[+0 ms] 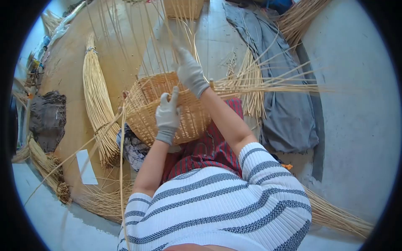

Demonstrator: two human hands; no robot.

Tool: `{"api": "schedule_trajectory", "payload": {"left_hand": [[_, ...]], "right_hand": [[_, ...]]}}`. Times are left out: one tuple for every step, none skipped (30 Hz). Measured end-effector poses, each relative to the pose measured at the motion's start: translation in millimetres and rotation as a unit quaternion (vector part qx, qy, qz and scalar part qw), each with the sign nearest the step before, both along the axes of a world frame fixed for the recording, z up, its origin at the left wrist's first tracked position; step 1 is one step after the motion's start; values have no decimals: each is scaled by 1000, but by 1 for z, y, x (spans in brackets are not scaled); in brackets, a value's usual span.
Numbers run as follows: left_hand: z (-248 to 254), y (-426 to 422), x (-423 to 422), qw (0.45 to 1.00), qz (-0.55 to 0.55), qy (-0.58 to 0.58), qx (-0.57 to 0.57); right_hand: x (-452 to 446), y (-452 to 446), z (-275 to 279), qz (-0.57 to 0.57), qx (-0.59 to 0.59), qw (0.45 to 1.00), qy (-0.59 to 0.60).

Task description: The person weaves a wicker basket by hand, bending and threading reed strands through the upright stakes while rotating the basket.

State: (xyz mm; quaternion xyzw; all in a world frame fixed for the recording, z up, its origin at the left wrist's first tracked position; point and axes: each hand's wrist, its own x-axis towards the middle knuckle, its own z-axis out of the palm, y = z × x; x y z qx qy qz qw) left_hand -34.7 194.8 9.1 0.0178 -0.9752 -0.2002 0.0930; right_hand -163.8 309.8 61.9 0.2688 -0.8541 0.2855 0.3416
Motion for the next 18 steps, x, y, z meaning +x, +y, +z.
{"api": "schedule_trajectory", "payload": {"left_hand": [[-7, -1, 2, 1000, -3, -5, 4], [-15, -2, -1, 999, -13, 40, -14], [-21, -4, -1, 996, -26, 82, -35], [-23, -4, -2, 996, -27, 69, -45], [-20, -1, -6, 996, -31, 72, -41], [-14, 3, -6, 996, -20, 62, -56], [-12, 7, -5, 996, -7, 52, -70], [-13, 8, -4, 995, -6, 53, -83], [-12, 10, -2, 995, -12, 51, -89], [-10, 11, 1, 993, -2, 45, -108], [-7, 12, 2, 991, 9, 41, -128], [-8, 13, 3, 989, 4, 44, -138], [-13, 13, 2, 990, 16, 30, -139], [-16, 12, 2, 990, 31, 15, -138], [-10, 10, 2, 989, 29, 15, -144], [-5, 9, 2, 994, 27, 23, -105], [-2, 13, 3, 998, 28, 28, -58], [-2, 11, 4, 997, 18, 29, -72]], "right_hand": [[3, 16, 8, 1, -152, 974, -167], [1, 34, 15, 2, -296, 900, -320], [12, 67, 7, 11, -311, 888, -339], [26, 93, -5, 22, -325, 877, -354], [42, 101, -18, 18, -323, 879, -350], [64, 109, -33, 76, -297, 899, -314], [75, 116, -40, 136, -267, 913, -278], [79, 109, -30, 131, -270, 912, -280], [82, 89, -8, 84, -122, 939, -311], [83, 69, 6, 35, 27, 941, -335], [77, 51, 8, 33, 16, 942, -334], [65, 33, 11, -2, 117, 911, -395], [52, 20, 14, -34, 218, 865, -450], [36, 12, 12, -32, 212, 867, -449], [20, 6, 8, -9, 138, 892, -430], [10, 7, 2, 10, 64, 910, -410], [8, 17, -2, 7, 67, 908, -414], [12, 35, -7, 38, -118, 924, -361]]}}
